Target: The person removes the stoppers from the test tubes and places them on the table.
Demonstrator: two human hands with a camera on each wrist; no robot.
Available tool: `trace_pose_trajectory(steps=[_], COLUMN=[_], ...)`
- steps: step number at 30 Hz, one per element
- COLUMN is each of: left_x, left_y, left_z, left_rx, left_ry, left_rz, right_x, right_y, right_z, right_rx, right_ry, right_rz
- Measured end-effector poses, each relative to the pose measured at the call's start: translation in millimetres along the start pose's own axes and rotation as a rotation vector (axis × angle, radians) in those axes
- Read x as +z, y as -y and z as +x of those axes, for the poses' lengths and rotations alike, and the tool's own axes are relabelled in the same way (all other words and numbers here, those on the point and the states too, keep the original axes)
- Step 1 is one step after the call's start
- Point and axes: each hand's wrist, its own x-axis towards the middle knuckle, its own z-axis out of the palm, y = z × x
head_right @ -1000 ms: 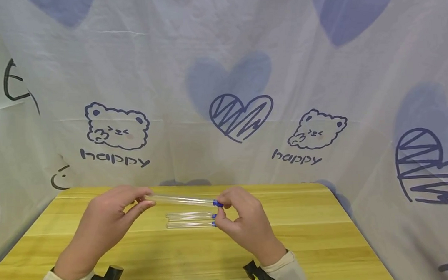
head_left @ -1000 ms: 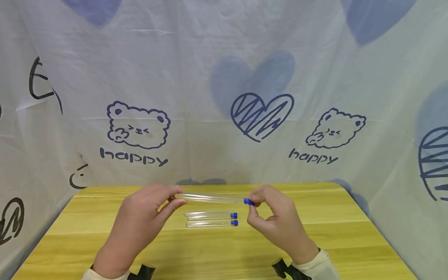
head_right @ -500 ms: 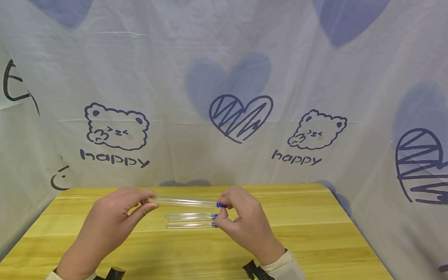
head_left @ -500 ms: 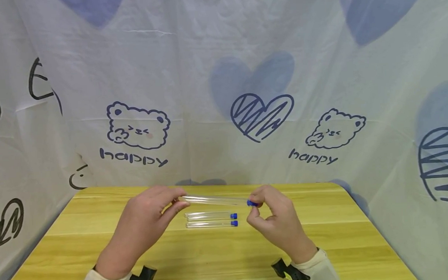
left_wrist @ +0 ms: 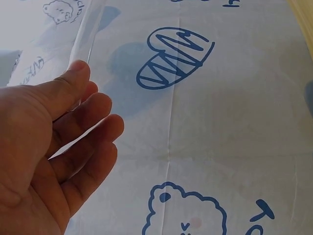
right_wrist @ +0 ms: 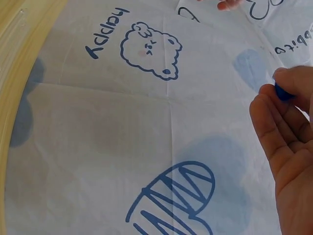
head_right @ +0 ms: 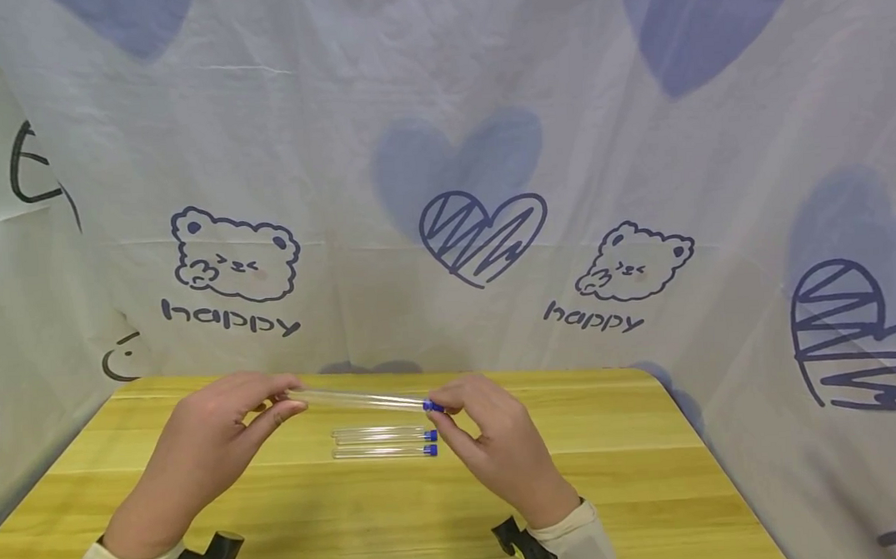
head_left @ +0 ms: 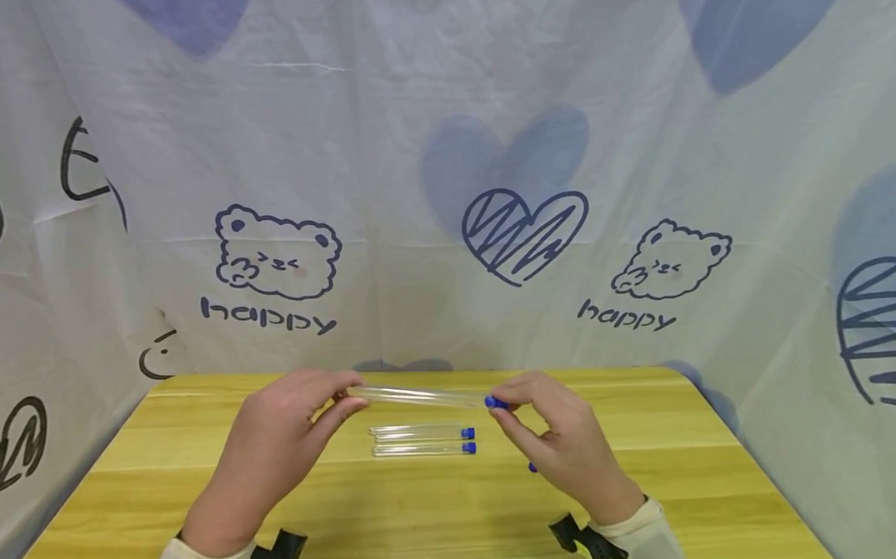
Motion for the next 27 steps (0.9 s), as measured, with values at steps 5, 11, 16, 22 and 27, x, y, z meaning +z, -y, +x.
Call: trace_pose_trajectory(steps=[5, 11, 16, 22, 27], left_x=[-0.1, -0.4, -0.6, -1.9, -0.6], left_y=[0.1, 0.0, -1.0, -2.3, -0.5], left_z=[-0.2, 0.3, 0.3, 0.9, 0.9], left_rx=[0.006, 0.008, 0.001, -0.055, -0.038], left_ry=[-0.004, -0.005, 0.011, 0.073, 0.076], left_rz=[-0.003, -0.007, 0.004, 0.020, -0.003], right_x=[0.0, -0.6, -1.1, -0.2, 0.0], right_y=[0.2, 0.6, 0.0, 0.5, 0.7], right_z=[-0.1, -0.4, -0.6, 0.0, -0.7], right_rx=[-0.006, 0.001, -0.002, -0.002, 0.020], right_ry=[-0.025, -0.032, -0.018, -0.010, -0.010], right_rz=[-0.012, -0.012, -0.012, -0.013, -0.038])
